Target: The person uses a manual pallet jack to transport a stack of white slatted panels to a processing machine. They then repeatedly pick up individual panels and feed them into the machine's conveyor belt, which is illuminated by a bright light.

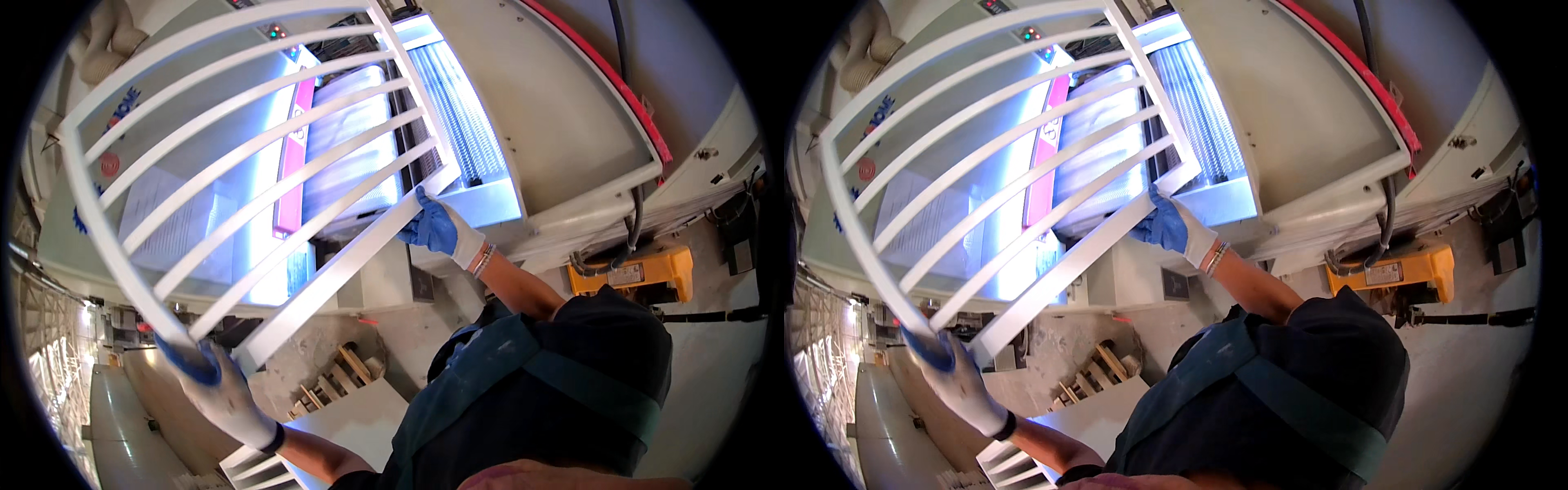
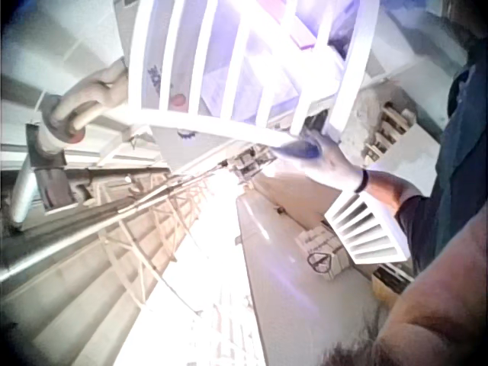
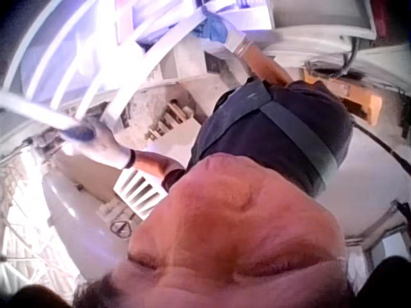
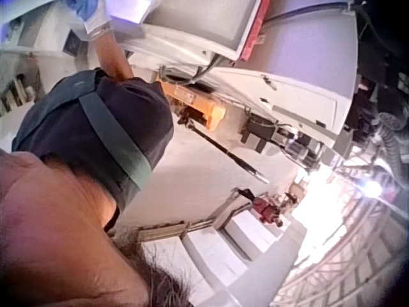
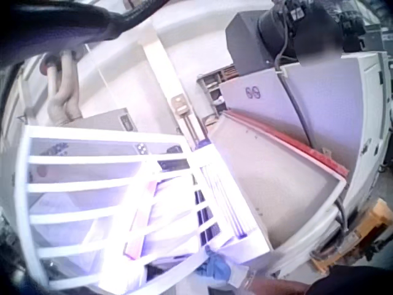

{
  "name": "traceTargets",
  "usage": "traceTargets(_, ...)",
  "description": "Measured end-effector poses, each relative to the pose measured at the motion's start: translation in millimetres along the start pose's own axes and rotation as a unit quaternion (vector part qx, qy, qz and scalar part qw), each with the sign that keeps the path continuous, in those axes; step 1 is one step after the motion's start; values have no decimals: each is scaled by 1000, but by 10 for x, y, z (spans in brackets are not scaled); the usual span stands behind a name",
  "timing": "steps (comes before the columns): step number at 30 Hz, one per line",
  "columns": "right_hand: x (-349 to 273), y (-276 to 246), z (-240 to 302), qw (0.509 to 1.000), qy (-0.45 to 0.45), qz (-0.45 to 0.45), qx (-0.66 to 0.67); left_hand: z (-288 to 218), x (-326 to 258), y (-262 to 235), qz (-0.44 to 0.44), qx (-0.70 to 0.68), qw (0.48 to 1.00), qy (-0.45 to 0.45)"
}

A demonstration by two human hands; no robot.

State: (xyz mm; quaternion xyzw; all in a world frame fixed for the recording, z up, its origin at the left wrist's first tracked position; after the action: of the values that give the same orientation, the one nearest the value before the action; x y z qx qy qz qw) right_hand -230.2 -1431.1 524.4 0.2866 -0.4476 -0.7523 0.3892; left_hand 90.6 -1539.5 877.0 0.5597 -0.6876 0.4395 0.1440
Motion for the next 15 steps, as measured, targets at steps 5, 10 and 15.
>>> traceTargets(5, 303, -363, 490, 997, -72, 9, -7, 32, 884, 1118, 85, 106, 991, 18)
traceTargets(10, 374, -566, 842, 992, -122, -41, -4, 837, 1427, 2122, 169, 141, 975, -5)
traceTargets(15, 447, -1083, 1025, 981, -165, -104, -26, 1140, 1434, 3092, 239, 101, 965, 41)
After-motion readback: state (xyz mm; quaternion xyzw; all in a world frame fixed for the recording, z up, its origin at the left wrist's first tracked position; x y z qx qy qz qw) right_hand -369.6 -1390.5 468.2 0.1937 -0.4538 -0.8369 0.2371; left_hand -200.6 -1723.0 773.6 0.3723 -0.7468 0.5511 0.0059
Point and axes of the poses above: each hand's wrist, its own x-axis towards the middle knuckle, its own y-axis out of the palm, z = x × y, the point moved 10 cm from there along x, towards the middle knuckle, and after that the axes turned 13 degrees about -x, right-handed, at the moved point
